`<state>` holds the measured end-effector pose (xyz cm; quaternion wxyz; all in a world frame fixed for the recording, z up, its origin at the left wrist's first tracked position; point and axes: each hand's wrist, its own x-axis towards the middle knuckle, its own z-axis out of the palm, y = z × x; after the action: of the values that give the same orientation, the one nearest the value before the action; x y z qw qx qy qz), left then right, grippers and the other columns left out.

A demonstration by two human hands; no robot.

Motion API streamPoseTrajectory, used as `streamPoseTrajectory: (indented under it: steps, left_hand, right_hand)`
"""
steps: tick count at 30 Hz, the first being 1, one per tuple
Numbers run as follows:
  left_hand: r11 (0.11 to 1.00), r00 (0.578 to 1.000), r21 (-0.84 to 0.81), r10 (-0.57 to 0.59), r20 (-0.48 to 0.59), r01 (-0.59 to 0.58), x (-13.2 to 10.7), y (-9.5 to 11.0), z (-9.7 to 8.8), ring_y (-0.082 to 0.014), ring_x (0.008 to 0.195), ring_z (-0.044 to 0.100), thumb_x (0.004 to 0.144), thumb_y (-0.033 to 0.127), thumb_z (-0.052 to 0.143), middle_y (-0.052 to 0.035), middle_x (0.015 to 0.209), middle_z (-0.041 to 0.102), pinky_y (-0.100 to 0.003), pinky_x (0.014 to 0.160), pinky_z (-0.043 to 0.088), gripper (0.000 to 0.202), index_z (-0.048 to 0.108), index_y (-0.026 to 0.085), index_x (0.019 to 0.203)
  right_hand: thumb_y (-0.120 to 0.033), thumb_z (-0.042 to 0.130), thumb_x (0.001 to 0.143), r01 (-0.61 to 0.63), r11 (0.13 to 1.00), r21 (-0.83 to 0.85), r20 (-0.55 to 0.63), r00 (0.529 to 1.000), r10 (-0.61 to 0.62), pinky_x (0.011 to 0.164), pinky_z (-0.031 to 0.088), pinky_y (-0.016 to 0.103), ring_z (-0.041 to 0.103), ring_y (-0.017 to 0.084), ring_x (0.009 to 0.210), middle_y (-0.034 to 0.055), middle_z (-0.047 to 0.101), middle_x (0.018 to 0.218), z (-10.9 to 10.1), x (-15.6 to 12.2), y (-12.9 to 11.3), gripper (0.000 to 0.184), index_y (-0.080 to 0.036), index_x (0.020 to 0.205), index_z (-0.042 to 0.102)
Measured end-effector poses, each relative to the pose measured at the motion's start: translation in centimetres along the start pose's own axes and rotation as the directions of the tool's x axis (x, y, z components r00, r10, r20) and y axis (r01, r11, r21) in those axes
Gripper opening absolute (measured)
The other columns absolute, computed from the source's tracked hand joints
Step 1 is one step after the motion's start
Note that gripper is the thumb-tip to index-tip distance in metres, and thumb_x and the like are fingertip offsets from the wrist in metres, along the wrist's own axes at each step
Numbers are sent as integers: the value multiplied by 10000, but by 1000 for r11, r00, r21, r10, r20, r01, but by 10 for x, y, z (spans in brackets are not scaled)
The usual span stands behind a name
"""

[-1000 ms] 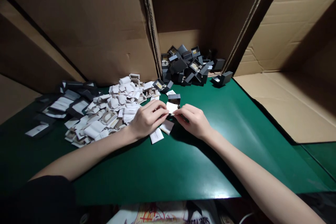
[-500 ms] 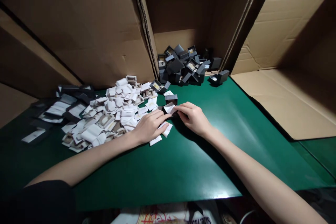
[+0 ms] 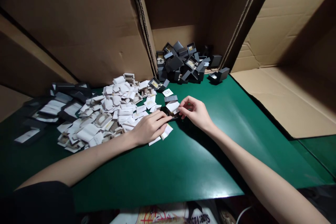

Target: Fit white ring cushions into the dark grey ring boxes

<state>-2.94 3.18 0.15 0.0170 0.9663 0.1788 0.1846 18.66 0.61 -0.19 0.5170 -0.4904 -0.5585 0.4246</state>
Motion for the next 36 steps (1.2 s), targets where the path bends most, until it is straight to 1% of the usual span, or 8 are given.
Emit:
streamPoseTrajectory:
  steps: [4,9,16,22,27,30,33,36]
  left_hand:
    - [1000,1000,13,3,-13,-3,0,1,0,-191,899,558,912,157,414,-89,959,599,-307,750,511,294,564,111,1161]
    - [1000,1000,20,0,-8,1,0,1,-1,-189,885,556,909,151,417,-87,954,601,-300,743,502,284,569,118,1146]
    - [999,1000,26,18,-1,-18,0,0,-1,-195,896,552,904,142,417,-91,962,599,-305,765,498,272,579,104,1119]
    - [999,1000,30,21,-12,-20,0,0,0,-192,904,562,914,153,401,-97,972,600,-310,768,507,294,562,111,1156]
    - [999,999,24,29,-21,-29,0,1,0,-187,905,560,916,147,407,-87,968,605,-306,775,508,289,569,117,1153]
    - [999,999,34,31,-19,-31,0,1,-1,-188,911,560,911,144,415,-88,967,603,-312,788,507,267,575,118,1123]
    - [999,999,32,34,-18,-33,1,2,-1,-187,910,561,907,148,426,-86,963,600,-310,793,506,252,574,118,1108]
    - [999,999,22,32,-10,-32,1,2,-2,-181,908,559,902,143,432,-83,968,596,-301,792,504,254,572,124,1112]
  right_hand:
    - [-385,697,727,1,999,-52,5,1000,-1,448,433,246,517,104,488,0,607,644,3,-3,-6,246,-169,772,588]
    - [-397,730,704,30,996,-90,27,999,-28,537,465,259,570,123,587,19,644,716,1,-1,-1,294,-164,834,607]
    - [-481,707,713,-22,988,-150,190,981,50,572,477,276,576,138,589,48,685,710,-13,1,-9,334,-152,775,703]
    - [-467,728,693,0,984,-176,48,999,8,635,495,290,622,175,671,45,699,742,-12,1,-11,314,-162,763,698]
    - [-461,694,729,-5,990,-140,23,1000,8,632,487,294,611,166,670,39,681,760,-1,1,4,311,-165,812,646]
    - [-457,633,794,101,945,-311,10,995,-104,570,438,275,555,146,630,32,637,737,3,-2,6,281,-177,796,651]
    - [-438,584,844,253,844,-472,26,962,-273,542,404,274,502,132,605,36,581,743,3,-5,5,279,-182,766,661]
    - [-427,575,857,290,798,-528,46,948,-314,543,403,277,495,129,601,34,555,743,1,-5,6,272,-182,779,663]
